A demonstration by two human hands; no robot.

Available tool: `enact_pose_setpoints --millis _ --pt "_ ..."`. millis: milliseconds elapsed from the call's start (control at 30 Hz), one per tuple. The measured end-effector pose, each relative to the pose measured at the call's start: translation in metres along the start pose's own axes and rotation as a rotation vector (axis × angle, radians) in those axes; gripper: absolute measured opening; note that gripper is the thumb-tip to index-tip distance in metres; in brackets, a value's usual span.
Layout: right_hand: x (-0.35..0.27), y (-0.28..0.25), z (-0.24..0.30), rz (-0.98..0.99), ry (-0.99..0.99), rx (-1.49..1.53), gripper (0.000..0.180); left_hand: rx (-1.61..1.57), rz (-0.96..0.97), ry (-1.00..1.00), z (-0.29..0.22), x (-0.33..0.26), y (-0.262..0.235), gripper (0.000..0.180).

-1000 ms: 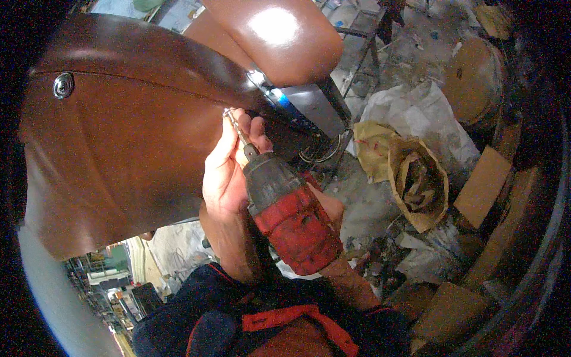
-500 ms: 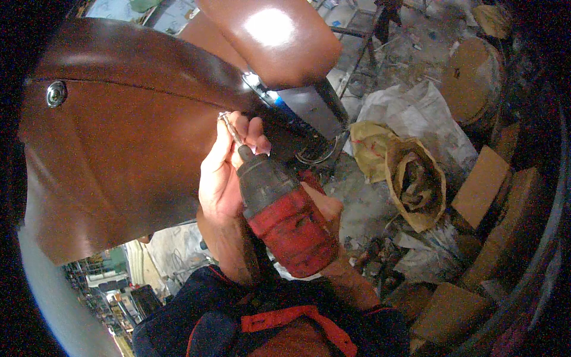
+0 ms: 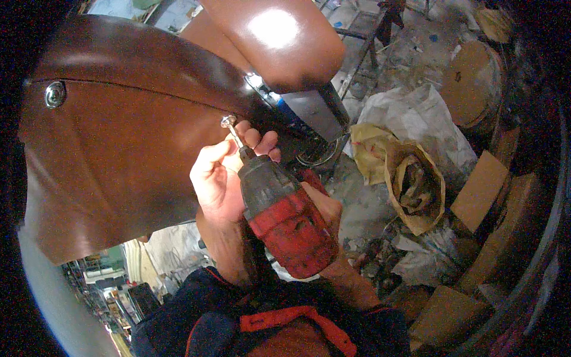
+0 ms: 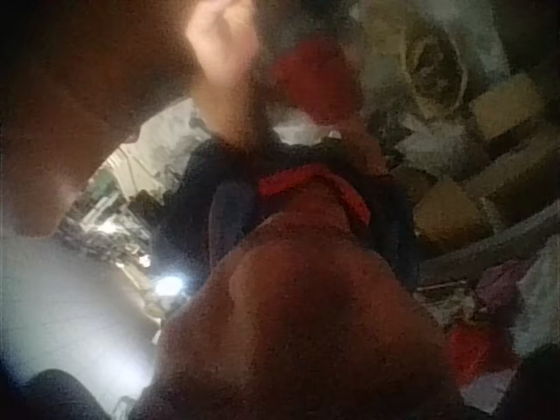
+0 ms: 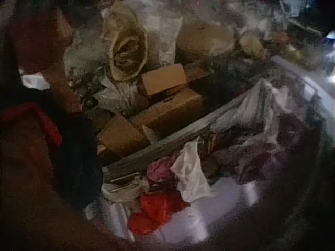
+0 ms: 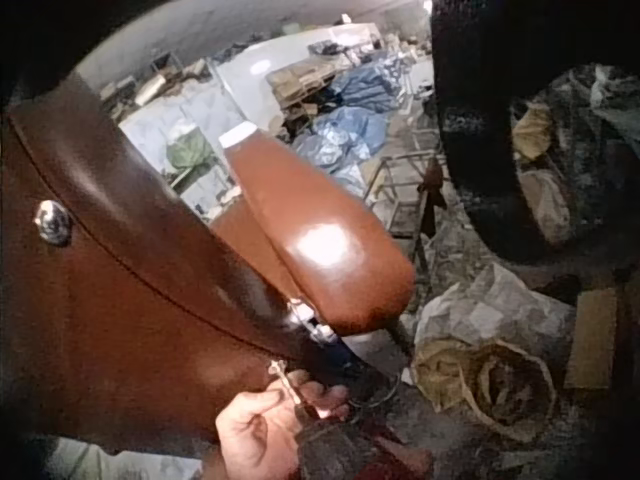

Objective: The person uses a red cordless drill to drive screws into the underside of a brown upholstered chair. They repeatedly position the drill, drive screws, and reposition to secure the chair components.

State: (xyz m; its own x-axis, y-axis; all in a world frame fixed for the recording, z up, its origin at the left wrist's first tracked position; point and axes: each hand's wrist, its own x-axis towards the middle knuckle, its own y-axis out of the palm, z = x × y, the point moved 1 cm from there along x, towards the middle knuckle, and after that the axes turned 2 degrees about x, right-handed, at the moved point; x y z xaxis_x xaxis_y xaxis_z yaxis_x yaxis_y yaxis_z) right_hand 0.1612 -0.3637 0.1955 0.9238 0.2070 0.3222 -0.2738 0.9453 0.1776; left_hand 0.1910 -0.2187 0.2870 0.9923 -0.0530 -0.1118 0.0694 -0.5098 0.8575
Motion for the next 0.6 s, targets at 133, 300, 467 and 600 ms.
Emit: enact_pose_setpoints --millis 133,300,467,600 --pt "0.003 0.000 0.002 -0.026 -0.062 -0.074 0.013 -0.059 -0.024 -0.008 -0.002 0.001 0.004 0.035" --pt "0.008 0.002 0.003 -0.047 -0.079 -0.092 0.014 0.052 -0.119 0.039 -0.002 0.001 0.005 0.031" --pt "0.016 -0.001 0.004 -0.084 -0.123 -0.129 0.015 -0.001 0.008 0.053 -0.002 0.007 0.008 0.032" --pt "0.012 -0.009 0.002 0.077 0.036 -0.025 0.022 -0.005 -0.132 0.068 -0.003 0.005 0.008 0.030"
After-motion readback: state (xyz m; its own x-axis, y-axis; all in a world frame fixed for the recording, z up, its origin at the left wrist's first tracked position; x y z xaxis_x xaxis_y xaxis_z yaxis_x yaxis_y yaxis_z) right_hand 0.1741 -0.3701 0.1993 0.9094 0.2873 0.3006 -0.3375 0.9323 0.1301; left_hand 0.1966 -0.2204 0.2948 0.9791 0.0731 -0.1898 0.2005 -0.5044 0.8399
